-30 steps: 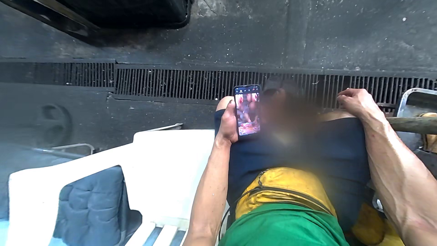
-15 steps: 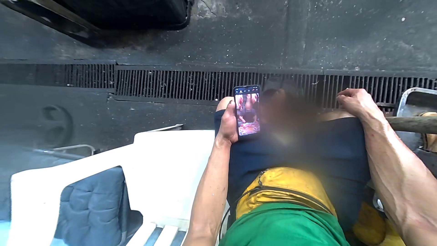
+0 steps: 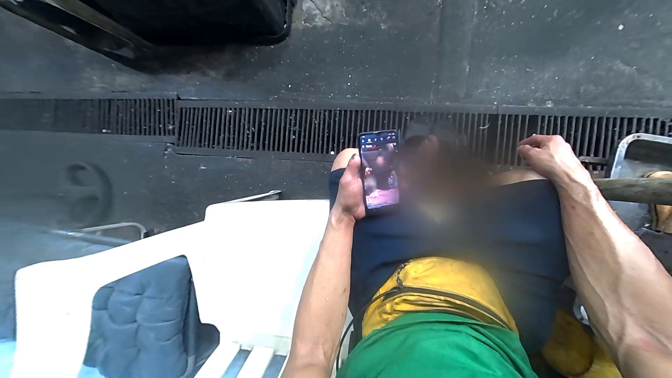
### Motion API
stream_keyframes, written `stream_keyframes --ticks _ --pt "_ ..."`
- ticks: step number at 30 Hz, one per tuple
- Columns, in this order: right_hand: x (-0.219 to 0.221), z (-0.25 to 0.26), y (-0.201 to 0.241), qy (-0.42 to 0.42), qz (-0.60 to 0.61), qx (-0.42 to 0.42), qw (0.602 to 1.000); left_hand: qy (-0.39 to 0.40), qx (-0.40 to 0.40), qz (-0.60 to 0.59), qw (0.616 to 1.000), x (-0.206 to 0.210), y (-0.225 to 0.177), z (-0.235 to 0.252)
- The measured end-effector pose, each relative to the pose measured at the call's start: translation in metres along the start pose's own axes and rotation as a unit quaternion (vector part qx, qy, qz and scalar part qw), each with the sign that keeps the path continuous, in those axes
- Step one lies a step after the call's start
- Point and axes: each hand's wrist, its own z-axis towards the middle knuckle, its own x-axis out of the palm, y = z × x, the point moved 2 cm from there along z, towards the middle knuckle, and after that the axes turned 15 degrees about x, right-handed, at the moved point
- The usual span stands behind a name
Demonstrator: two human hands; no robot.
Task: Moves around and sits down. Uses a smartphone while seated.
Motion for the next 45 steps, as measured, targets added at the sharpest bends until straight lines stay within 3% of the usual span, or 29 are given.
stream_keyframes --ticks 45 --pt "0.0002 -0.0017 0.001 -0.001 -0.002 -0.002 1.0 0.02 0.002 0.01 1.0 0.0006 -0.0007 -0.001"
